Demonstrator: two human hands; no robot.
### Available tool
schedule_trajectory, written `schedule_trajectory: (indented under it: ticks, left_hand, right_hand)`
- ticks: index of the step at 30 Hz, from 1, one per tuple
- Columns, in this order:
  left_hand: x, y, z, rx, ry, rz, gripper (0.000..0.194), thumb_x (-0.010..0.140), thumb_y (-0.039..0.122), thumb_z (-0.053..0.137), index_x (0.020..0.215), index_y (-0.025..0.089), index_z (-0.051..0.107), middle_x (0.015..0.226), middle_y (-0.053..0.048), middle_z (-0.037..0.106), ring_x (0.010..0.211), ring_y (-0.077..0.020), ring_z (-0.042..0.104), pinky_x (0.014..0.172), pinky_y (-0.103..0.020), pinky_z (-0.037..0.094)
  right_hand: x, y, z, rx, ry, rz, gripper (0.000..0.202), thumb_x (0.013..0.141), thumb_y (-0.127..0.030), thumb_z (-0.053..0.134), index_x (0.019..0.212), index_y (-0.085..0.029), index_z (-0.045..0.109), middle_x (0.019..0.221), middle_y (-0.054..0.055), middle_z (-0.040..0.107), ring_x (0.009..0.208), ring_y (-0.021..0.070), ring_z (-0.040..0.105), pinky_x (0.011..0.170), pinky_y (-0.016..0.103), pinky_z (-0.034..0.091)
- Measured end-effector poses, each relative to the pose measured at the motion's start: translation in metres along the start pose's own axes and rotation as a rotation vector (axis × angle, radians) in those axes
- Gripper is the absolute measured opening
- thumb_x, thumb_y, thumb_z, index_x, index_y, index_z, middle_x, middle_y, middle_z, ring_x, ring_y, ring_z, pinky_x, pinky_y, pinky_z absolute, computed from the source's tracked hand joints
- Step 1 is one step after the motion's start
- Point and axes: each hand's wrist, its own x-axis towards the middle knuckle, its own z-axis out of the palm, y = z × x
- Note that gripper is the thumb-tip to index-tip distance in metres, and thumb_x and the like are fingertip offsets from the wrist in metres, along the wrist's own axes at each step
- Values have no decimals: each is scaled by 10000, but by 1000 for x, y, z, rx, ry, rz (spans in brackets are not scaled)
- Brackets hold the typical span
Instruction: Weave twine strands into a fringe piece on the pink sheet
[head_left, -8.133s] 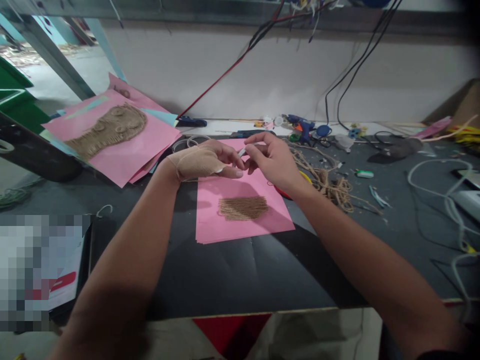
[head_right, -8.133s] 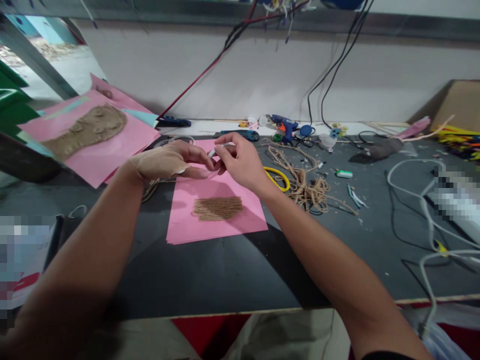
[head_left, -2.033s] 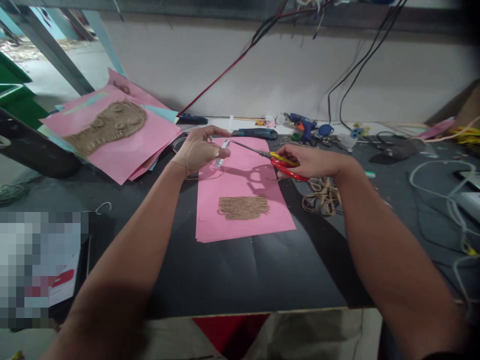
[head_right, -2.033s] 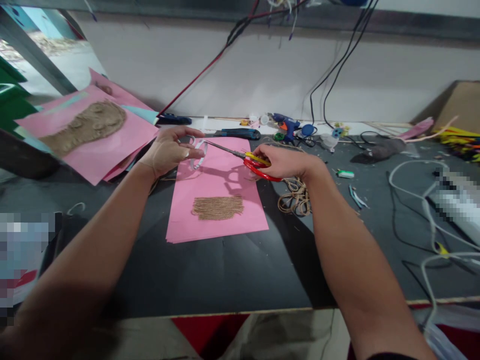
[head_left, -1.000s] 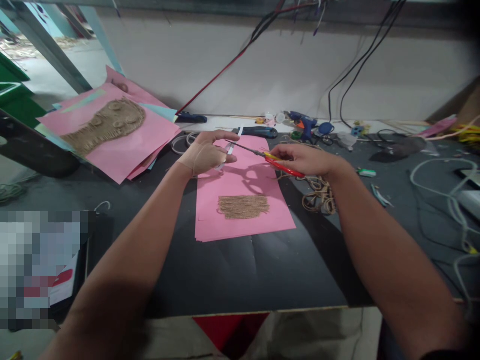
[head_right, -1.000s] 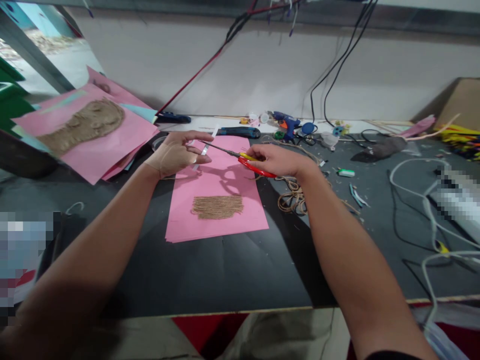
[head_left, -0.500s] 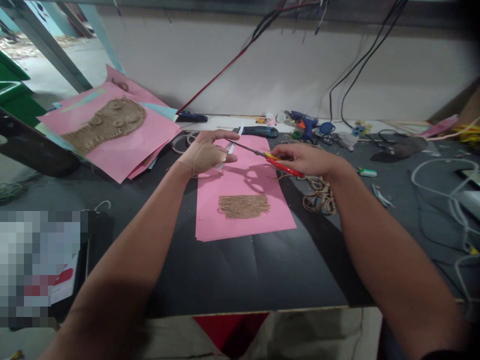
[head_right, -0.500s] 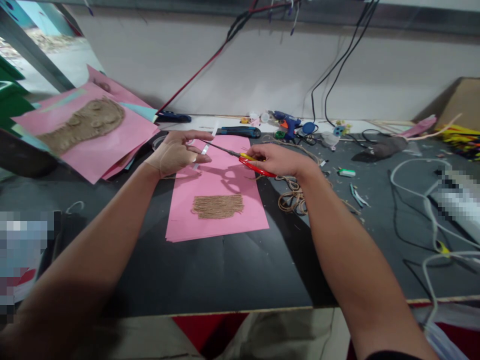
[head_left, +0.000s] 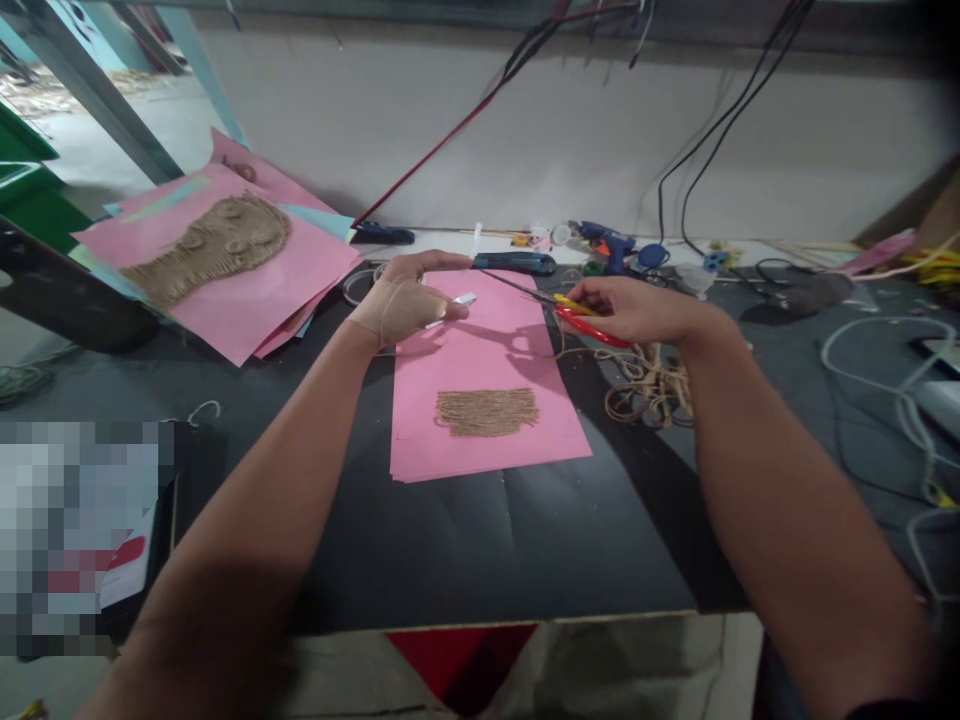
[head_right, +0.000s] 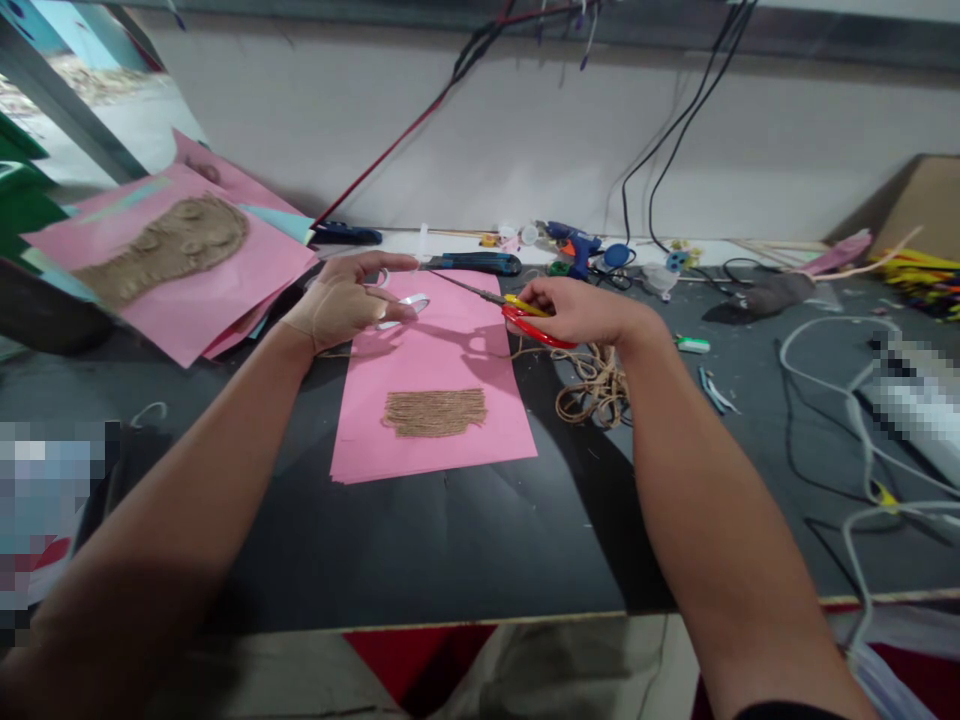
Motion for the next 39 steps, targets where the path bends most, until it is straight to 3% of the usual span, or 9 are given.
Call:
schedule_trajectory:
  ticks: [6,10,15,21,25,30,32,36,39]
  left_hand:
    - [0,2,4,16,-84,21,566,698,177,788,1255,177,685,679,17,671,693,-157,617,754,-318,518]
    - [-3,3,8,13,-220,-24,571,737,222,773,1297,199,663,740,-15,725,690,-177,667,690,-312,530]
    - [-6,11,8,7,-262,-15,529,724,216,775,1248,196,700,1095,-87,754,852,-205,732,766,-312,558]
    - [-7,16,12,-26,-291,-18,505,711,178,782,1212,178,721,1155,-96,748,919,-218,733,797,-326,571]
    - [-5,13,14,-10,-300,20,474,707,192,778,1179,178,736,1183,-97,744,936,-211,730,797,-311,577]
    - [-1,0,16,-32,-286,55,465,670,192,755,1133,147,738,1240,-126,721,898,-197,729,770,-295,574]
    - [0,-7,18,-57,-275,13,457,654,180,732,1109,132,735,1142,-131,751,860,-195,730,727,-284,567]
    - [2,-20,22,-9,-288,-54,424,620,200,723,1036,118,745,797,-75,755,729,-180,694,642,-271,535]
    - [4,-29,22,8,-292,-27,397,617,204,714,1002,116,750,782,-63,747,714,-164,676,641,-264,529]
  right_hand:
    - [13,15,4,-363,104,261,429,830,-566,641,1005,-176,683,917,141,733,824,303,677,688,397,498]
    - [14,14,5,-372,162,282,360,813,-477,689,982,-161,718,954,154,741,891,321,690,770,440,527]
    - [15,-20,17,28,303,35,274,847,-422,686,974,-188,751,949,112,752,878,261,690,791,406,554]
    - [28,-55,55,624,299,-96,265,820,-432,762,898,-186,704,792,59,694,693,165,629,632,320,546]
    - [34,-54,66,682,374,-89,339,769,-471,819,767,-182,643,663,25,630,613,132,576,560,286,495]
    - [36,-53,65,702,482,-121,365,767,-491,821,753,-203,596,720,31,665,671,144,610,568,279,506]
    - [33,-56,64,742,432,-122,371,758,-489,827,749,-202,592,706,29,664,683,151,626,576,279,512]
    - [26,-67,69,764,65,-178,314,754,-418,837,759,-187,625,690,32,684,636,138,618,603,283,507]
    - [25,-75,82,754,-73,-143,242,754,-338,821,783,-180,639,715,17,682,615,118,594,575,261,474]
